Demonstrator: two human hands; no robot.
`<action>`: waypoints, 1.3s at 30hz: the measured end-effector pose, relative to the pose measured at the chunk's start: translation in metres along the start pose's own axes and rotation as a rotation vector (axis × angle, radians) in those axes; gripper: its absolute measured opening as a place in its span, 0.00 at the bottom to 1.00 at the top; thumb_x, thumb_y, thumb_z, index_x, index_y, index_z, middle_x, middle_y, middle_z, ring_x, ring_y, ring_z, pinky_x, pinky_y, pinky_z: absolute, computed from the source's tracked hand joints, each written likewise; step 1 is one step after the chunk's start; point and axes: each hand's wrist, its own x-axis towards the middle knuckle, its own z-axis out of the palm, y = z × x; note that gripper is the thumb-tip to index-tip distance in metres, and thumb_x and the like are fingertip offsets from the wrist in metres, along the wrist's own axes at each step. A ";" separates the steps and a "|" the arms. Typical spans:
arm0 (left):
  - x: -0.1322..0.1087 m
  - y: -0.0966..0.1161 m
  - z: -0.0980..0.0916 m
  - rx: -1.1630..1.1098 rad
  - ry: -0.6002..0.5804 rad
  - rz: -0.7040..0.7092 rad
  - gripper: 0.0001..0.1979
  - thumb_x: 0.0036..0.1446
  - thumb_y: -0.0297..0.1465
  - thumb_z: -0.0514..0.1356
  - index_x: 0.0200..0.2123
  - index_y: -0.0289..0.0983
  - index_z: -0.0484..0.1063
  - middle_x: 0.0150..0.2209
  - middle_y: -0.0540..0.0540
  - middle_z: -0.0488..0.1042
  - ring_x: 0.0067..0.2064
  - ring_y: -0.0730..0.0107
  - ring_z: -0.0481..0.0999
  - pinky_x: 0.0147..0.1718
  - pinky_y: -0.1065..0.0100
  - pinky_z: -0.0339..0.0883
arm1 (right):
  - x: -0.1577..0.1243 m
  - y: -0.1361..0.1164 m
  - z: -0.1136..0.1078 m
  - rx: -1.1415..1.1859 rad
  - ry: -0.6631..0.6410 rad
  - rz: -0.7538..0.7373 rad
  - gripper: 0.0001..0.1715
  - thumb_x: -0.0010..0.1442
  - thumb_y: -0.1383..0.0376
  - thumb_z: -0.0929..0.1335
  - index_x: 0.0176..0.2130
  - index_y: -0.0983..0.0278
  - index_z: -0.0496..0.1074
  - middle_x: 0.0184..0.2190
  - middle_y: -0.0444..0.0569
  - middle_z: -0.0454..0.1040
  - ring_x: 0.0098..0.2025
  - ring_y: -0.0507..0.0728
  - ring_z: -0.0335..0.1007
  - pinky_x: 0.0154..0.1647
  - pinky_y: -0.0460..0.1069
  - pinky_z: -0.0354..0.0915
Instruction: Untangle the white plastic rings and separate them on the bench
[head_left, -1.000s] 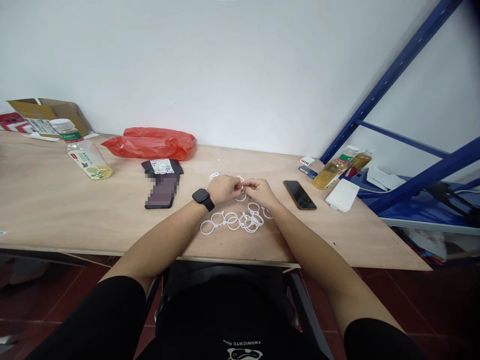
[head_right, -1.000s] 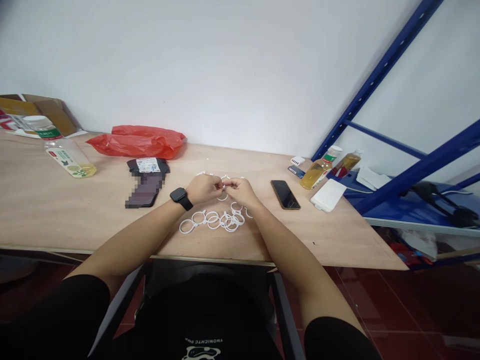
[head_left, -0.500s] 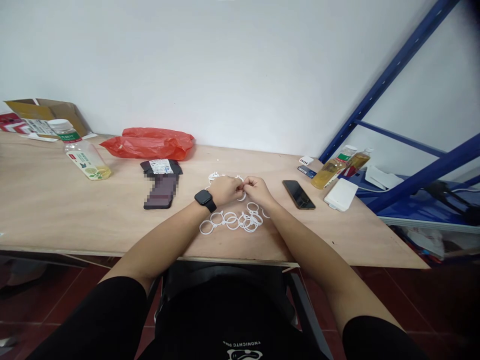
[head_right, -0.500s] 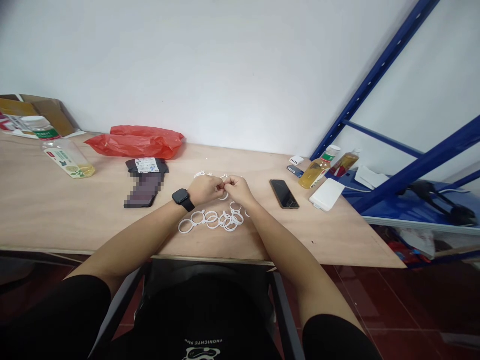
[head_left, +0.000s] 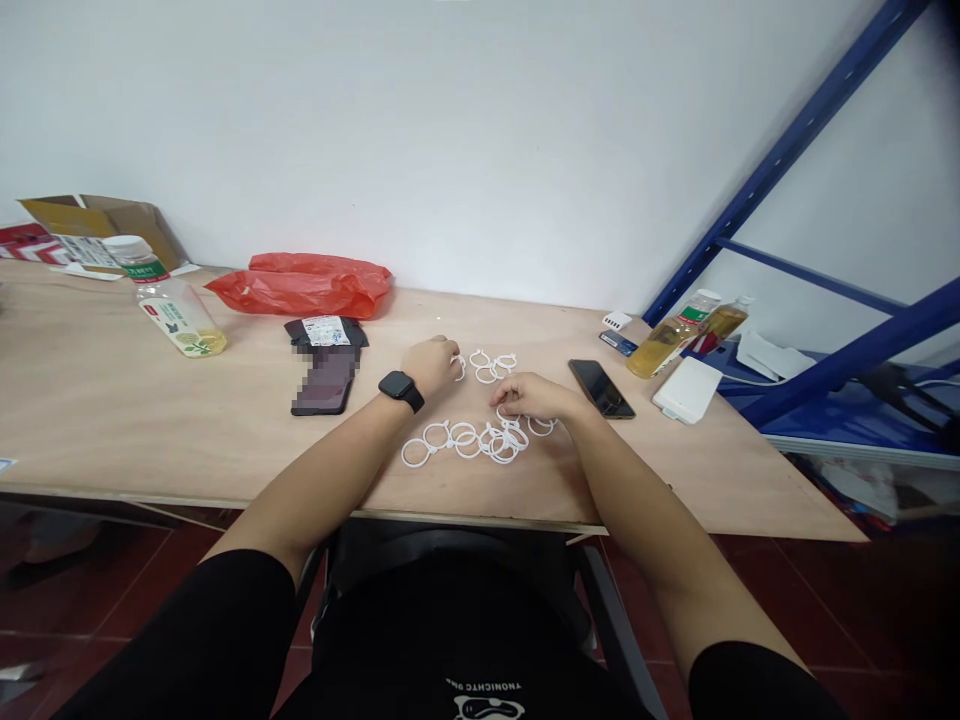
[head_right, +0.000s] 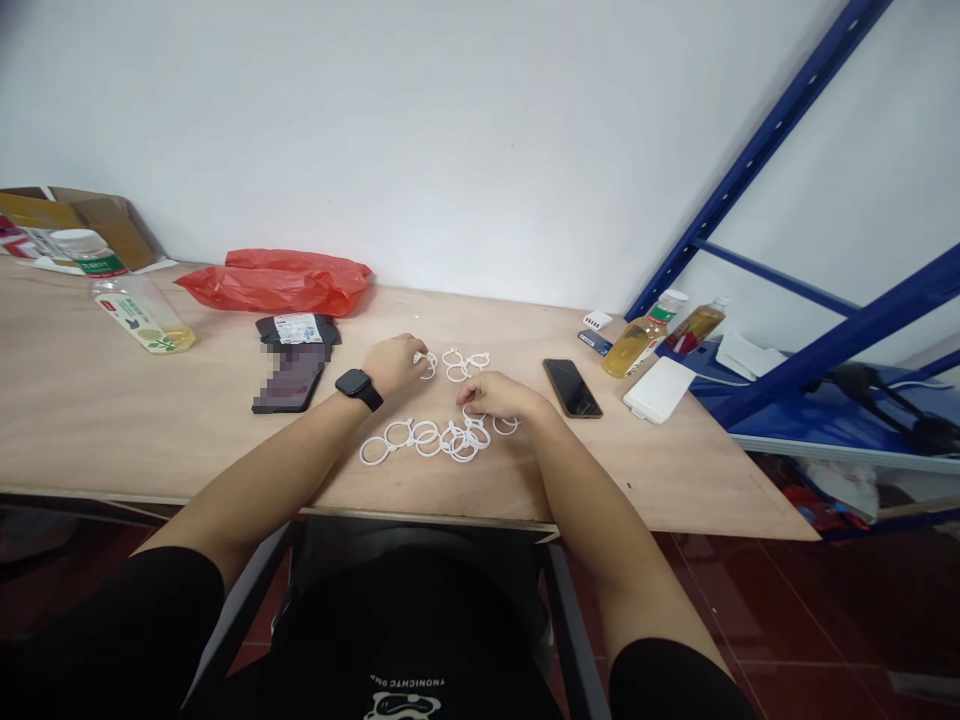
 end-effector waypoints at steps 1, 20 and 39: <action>0.000 0.002 0.000 -0.020 0.007 0.006 0.15 0.59 0.34 0.54 0.42 0.36 0.78 0.45 0.38 0.77 0.42 0.58 0.76 0.38 0.64 0.66 | 0.000 -0.001 0.000 -0.038 0.005 -0.008 0.08 0.45 0.71 0.72 0.30 0.62 0.79 0.25 0.43 0.78 0.25 0.52 0.71 0.26 0.44 0.64; -0.004 0.018 0.010 -0.766 -0.113 0.168 0.16 0.55 0.43 0.63 0.37 0.35 0.79 0.34 0.46 0.80 0.34 0.70 0.75 0.35 0.70 0.65 | 0.025 -0.008 0.029 0.188 0.758 -0.042 0.06 0.50 0.62 0.68 0.31 0.62 0.69 0.22 0.43 0.72 0.23 0.51 0.66 0.24 0.45 0.60; -0.001 0.016 0.015 -0.507 -0.178 0.289 0.15 0.66 0.35 0.49 0.32 0.35 0.71 0.31 0.46 0.74 0.33 0.68 0.70 0.35 0.68 0.60 | 0.012 -0.018 0.022 0.015 0.642 -0.297 0.10 0.53 0.64 0.69 0.34 0.64 0.78 0.33 0.49 0.79 0.33 0.54 0.73 0.36 0.48 0.68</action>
